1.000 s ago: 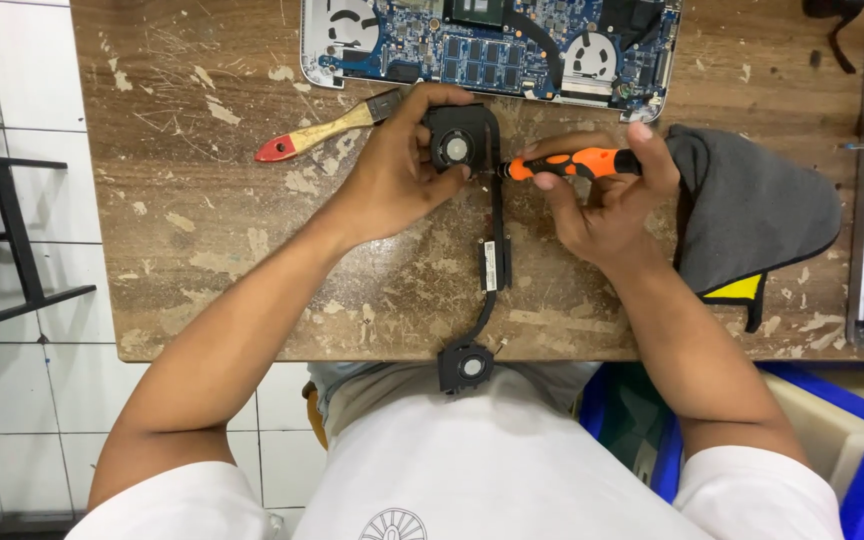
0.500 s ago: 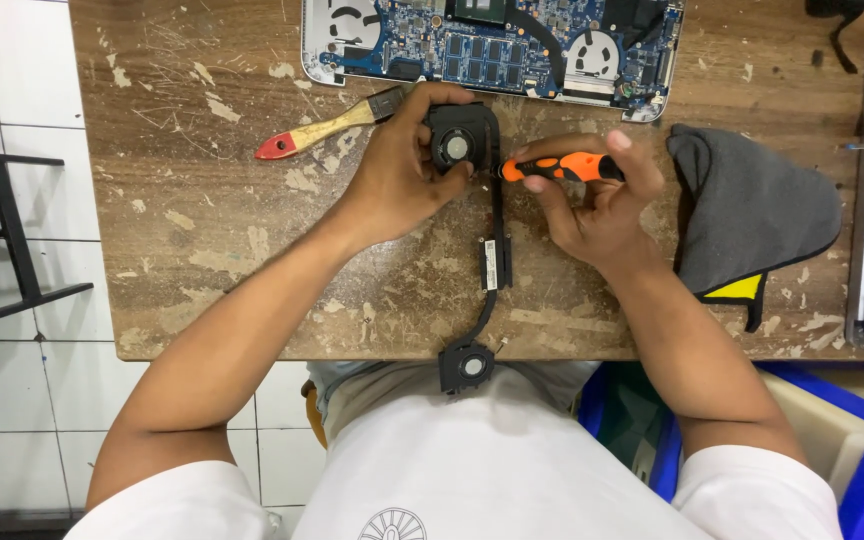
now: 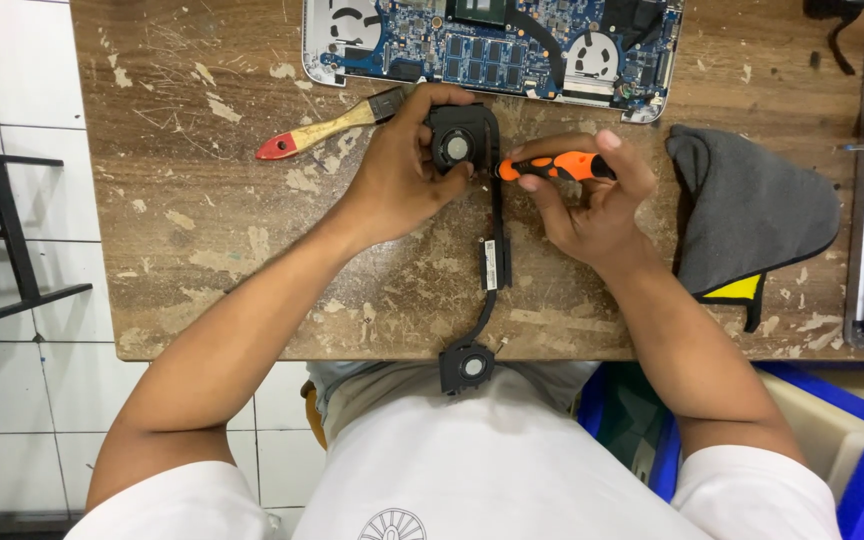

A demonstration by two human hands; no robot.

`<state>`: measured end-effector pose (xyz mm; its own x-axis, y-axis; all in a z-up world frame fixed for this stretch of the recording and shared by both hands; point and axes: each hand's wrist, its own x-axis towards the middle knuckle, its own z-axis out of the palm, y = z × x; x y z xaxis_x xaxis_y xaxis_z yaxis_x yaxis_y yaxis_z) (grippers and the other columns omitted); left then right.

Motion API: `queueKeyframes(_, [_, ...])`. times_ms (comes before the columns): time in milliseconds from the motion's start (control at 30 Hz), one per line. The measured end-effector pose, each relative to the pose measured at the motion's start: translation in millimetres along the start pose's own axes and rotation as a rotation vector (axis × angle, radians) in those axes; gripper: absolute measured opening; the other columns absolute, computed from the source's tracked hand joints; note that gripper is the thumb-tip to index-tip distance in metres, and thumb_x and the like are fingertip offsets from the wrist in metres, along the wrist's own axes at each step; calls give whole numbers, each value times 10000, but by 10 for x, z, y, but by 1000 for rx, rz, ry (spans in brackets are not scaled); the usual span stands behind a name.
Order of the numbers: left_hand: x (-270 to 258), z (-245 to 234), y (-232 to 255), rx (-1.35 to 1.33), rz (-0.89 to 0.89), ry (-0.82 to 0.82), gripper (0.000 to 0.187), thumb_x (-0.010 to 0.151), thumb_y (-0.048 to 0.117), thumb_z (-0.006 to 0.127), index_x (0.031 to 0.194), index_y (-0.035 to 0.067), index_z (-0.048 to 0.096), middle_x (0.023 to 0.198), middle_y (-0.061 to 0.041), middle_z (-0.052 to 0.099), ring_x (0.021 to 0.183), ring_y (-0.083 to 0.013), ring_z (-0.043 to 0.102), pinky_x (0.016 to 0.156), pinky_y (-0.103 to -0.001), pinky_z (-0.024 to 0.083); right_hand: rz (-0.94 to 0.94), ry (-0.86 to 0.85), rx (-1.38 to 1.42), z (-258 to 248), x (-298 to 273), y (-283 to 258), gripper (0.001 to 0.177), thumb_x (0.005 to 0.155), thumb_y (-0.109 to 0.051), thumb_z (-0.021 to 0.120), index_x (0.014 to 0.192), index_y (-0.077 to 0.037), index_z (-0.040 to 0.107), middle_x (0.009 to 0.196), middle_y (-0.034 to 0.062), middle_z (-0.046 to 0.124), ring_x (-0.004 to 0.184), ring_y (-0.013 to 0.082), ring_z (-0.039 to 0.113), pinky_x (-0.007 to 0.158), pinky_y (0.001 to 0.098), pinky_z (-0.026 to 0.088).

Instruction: The person uses a screwdriver to remove screws from a laptop cooling fan assembly on a workbench. After detaching the fan, the person uses a brush to clean dust from the fan blades and the surrounding area.

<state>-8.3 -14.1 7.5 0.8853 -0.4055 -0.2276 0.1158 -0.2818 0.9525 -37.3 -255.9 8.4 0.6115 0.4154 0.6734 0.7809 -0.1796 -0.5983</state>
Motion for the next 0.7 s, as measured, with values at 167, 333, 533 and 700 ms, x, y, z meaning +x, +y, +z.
queueKeyframes(167, [0,-8,46,-5,-17,-9,630,903,-33,785,1405,211,494,1368,-162,740,1106,-311,819,843,-344,778,4,-77,49,-36,14,-14,826,1105,175,632,1640,-215,137,1149,369,686,1061,480,763,949,528,682])
queueKeyframes(333, [10,-7,27,6,-35,-5,655,896,-28,801,1415,224,492,1380,-151,734,1096,-300,804,844,-343,763,10,-158,232,-64,-23,-7,905,1106,236,577,1735,-269,167,1336,380,631,1289,517,700,1156,604,636])
queueKeyframes(533, [24,-10,47,35,-32,5,637,885,-35,788,1402,201,501,1399,-117,712,1121,-302,772,854,-347,760,61,-118,145,-29,-9,-76,822,1159,206,506,1741,-247,144,1507,356,562,1301,521,735,1117,611,680])
queueKeyframes(700, [38,-8,-20,16,11,4,656,872,-68,777,1416,191,516,1381,-128,724,1062,-265,756,799,-275,712,-75,45,-6,79,37,-79,816,1038,206,755,1566,-177,265,1187,300,571,1058,410,745,953,478,709])
